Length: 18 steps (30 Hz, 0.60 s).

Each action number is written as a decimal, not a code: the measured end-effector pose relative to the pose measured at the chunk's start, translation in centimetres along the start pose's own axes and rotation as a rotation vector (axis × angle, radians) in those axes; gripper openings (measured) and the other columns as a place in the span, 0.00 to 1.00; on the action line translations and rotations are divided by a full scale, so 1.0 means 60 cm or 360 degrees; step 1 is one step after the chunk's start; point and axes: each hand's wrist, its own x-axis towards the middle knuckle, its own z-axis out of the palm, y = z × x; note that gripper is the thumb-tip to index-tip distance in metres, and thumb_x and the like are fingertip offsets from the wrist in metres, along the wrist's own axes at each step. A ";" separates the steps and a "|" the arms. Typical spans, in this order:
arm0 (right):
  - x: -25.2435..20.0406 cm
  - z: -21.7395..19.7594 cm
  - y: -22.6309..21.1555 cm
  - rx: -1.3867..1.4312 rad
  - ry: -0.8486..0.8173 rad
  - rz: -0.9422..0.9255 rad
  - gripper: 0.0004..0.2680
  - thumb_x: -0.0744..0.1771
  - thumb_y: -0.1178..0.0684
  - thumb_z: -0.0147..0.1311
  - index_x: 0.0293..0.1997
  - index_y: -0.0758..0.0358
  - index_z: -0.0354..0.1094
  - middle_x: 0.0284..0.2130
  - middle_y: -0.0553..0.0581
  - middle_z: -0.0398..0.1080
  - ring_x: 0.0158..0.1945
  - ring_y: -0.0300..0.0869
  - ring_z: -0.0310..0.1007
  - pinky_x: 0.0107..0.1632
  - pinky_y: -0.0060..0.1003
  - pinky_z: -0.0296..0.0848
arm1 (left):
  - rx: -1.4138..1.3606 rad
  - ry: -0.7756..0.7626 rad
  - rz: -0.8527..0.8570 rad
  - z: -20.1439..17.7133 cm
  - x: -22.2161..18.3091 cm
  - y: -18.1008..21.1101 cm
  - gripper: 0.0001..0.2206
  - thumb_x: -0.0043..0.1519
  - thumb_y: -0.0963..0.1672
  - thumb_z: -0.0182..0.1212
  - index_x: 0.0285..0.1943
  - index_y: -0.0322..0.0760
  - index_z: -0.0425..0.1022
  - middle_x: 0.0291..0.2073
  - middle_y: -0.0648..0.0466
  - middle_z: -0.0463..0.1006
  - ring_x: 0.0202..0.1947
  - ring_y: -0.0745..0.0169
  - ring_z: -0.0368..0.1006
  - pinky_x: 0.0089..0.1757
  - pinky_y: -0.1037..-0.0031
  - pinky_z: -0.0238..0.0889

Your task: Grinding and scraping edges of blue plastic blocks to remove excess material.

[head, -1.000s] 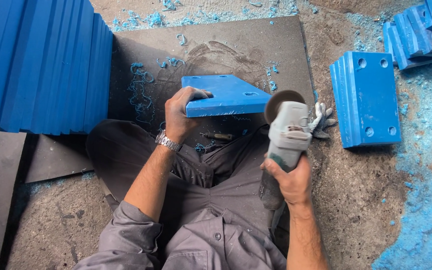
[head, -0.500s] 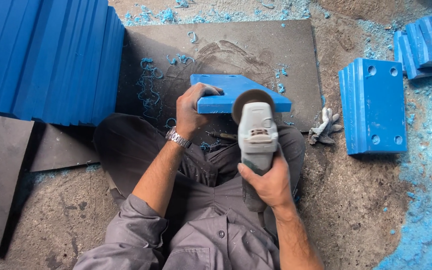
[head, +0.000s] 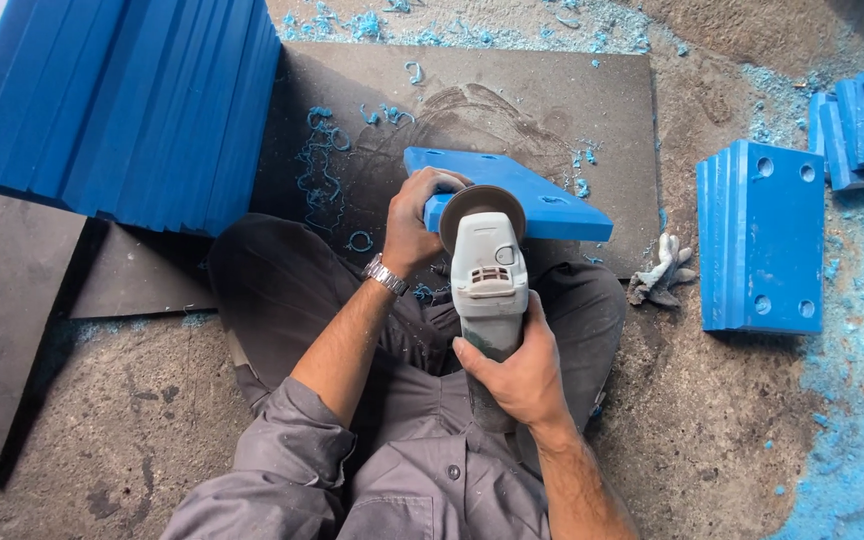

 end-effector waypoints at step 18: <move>-0.005 0.013 -0.006 0.0051 -0.0077 0.0051 0.25 0.58 0.51 0.70 0.58 0.68 0.63 0.46 0.58 0.75 0.49 0.41 0.75 0.53 0.38 0.73 | -0.0066 -0.0002 0.0026 0.003 -0.002 -0.006 0.20 0.49 0.44 0.78 0.46 0.40 0.75 0.46 0.54 0.80 0.50 0.54 0.76 0.52 0.64 0.66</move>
